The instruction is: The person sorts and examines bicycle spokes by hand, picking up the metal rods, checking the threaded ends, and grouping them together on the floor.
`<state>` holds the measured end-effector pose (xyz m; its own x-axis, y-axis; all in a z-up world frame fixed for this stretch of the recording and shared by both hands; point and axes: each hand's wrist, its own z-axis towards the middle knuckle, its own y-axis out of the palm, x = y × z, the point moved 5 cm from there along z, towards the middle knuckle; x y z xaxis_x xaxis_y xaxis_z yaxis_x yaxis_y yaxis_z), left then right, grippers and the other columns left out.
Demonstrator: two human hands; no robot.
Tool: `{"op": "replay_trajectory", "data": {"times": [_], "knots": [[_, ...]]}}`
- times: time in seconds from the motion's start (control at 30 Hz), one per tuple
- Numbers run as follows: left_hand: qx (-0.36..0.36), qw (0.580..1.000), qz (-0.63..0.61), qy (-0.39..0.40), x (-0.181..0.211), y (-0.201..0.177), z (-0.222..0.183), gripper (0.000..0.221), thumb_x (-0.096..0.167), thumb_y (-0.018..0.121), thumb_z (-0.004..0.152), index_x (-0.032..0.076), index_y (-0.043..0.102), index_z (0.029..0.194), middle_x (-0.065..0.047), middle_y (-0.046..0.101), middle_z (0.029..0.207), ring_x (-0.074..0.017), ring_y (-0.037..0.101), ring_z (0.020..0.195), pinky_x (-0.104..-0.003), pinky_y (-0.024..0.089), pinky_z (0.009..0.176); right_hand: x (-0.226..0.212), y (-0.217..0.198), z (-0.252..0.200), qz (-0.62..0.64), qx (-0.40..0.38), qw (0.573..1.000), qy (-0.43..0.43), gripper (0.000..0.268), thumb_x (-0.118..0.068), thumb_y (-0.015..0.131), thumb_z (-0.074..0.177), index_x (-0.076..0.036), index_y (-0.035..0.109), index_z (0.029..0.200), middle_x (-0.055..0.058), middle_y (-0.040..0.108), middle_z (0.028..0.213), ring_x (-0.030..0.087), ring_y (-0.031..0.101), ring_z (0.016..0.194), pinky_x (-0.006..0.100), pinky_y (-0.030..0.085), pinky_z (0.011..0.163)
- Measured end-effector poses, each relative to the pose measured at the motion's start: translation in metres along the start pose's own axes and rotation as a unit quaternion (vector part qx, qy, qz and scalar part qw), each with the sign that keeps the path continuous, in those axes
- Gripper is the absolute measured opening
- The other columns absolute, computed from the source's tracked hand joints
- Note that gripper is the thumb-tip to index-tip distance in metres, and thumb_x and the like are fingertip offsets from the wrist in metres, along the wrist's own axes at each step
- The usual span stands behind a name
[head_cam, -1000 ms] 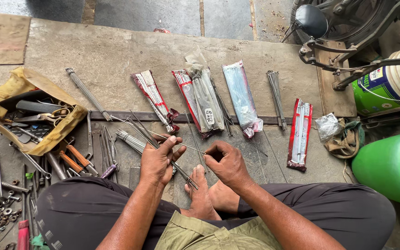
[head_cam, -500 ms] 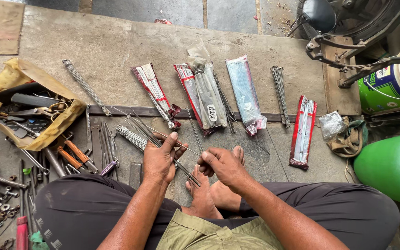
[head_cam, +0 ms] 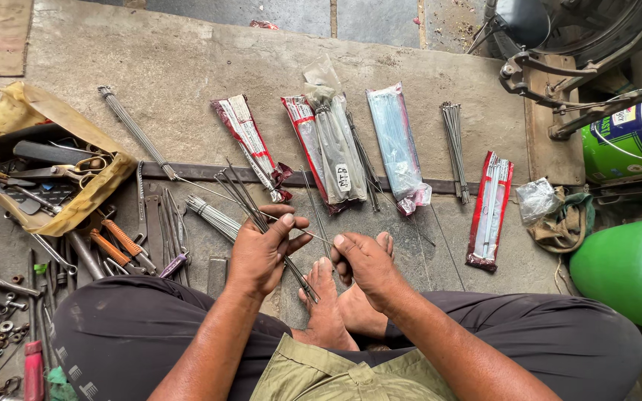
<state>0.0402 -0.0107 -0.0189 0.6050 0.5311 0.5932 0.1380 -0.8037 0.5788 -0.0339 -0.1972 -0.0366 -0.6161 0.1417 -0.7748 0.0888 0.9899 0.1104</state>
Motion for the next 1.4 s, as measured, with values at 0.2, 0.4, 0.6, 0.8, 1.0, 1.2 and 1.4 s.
{"op": "replay_trajectory", "data": {"times": [0.2, 0.4, 0.6, 0.8, 1.0, 1.2, 1.4], "knots": [[0.054, 0.997, -0.01, 0.045, -0.016, -0.015, 0.014, 0.01, 0.007, 0.073, 0.093, 0.003, 0.064, 0.094, -0.009, 0.067, 0.087, -0.0182, 0.071, 0.08, -0.032, 0.063, 0.063, -0.033, 0.017, -0.019, -0.389, 0.091, 0.89, -0.22, 0.028, -0.028, 0.051, 0.105, -0.008, 0.064, 0.089, 0.004, 0.063, 0.068, 0.024, 0.061, 0.07, 0.052, 0.027, 0.099], [0.077, 0.996, -0.01, 0.041, -0.019, -0.017, 0.017, 0.012, 0.007, 0.072, 0.093, 0.004, 0.062, 0.097, -0.009, 0.067, 0.089, -0.0198, 0.071, 0.083, -0.033, 0.065, 0.066, -0.059, 0.035, -0.038, -0.482, 0.144, 0.794, -0.341, 0.013, -0.02, 0.064, 0.095, -0.01, 0.061, 0.088, 0.006, 0.063, 0.081, 0.028, 0.061, 0.081, 0.048, 0.032, 0.082], [0.024, 1.0, -0.009, -0.011, -0.01, -0.007, 0.013, 0.015, 0.003, 0.065, 0.09, 0.004, 0.062, 0.105, -0.013, 0.072, 0.097, -0.0204, 0.073, 0.093, -0.031, 0.067, 0.076, -0.065, 0.03, -0.034, -0.483, 0.139, 0.804, -0.318, 0.013, -0.019, 0.07, 0.093, -0.01, 0.062, 0.087, 0.003, 0.062, 0.08, 0.022, 0.06, 0.079, 0.041, 0.036, 0.076], [0.067, 0.997, 0.008, 0.026, -0.016, -0.012, 0.017, 0.011, 0.0, 0.068, 0.092, 0.0, 0.06, 0.099, -0.013, 0.069, 0.093, -0.0215, 0.074, 0.089, -0.033, 0.066, 0.072, -0.07, 0.033, -0.034, -0.487, 0.154, 0.798, -0.321, 0.013, -0.019, 0.072, 0.09, -0.011, 0.065, 0.083, 0.002, 0.063, 0.079, 0.021, 0.06, 0.079, 0.041, 0.037, 0.076], [0.085, 0.995, 0.028, 0.032, -0.027, -0.024, 0.025, 0.011, 0.002, 0.069, 0.091, 0.001, 0.062, 0.099, -0.011, 0.068, 0.09, -0.0209, 0.072, 0.084, -0.034, 0.065, 0.069, -0.06, 0.033, -0.031, -0.477, 0.175, 0.783, -0.36, 0.012, -0.017, 0.075, 0.084, -0.01, 0.065, 0.081, 0.005, 0.063, 0.08, 0.026, 0.061, 0.082, 0.042, 0.04, 0.076], [0.122, 0.989, 0.075, 0.042, -0.039, -0.03, 0.04, 0.011, 0.002, 0.069, 0.09, -0.001, 0.063, 0.099, -0.01, 0.068, 0.088, -0.0211, 0.072, 0.078, -0.037, 0.064, 0.063, -0.019, 0.012, 0.008, -0.475, 0.212, 0.84, -0.151, 0.018, -0.027, 0.079, 0.077, -0.011, 0.071, 0.078, 0.008, 0.073, 0.082, 0.031, 0.069, 0.078, 0.046, 0.037, 0.085], [0.06, 0.993, 0.092, 0.042, -0.038, -0.024, 0.045, 0.019, 0.002, 0.067, 0.091, 0.0, 0.07, 0.109, -0.007, 0.072, 0.086, -0.0174, 0.073, 0.078, -0.033, 0.064, 0.065, 0.008, -0.001, 0.034, -0.468, 0.083, 0.878, -0.065, 0.023, -0.034, 0.072, 0.084, -0.02, 0.077, 0.102, 0.004, 0.079, 0.088, 0.024, 0.074, 0.089, 0.037, 0.032, 0.095]]}}
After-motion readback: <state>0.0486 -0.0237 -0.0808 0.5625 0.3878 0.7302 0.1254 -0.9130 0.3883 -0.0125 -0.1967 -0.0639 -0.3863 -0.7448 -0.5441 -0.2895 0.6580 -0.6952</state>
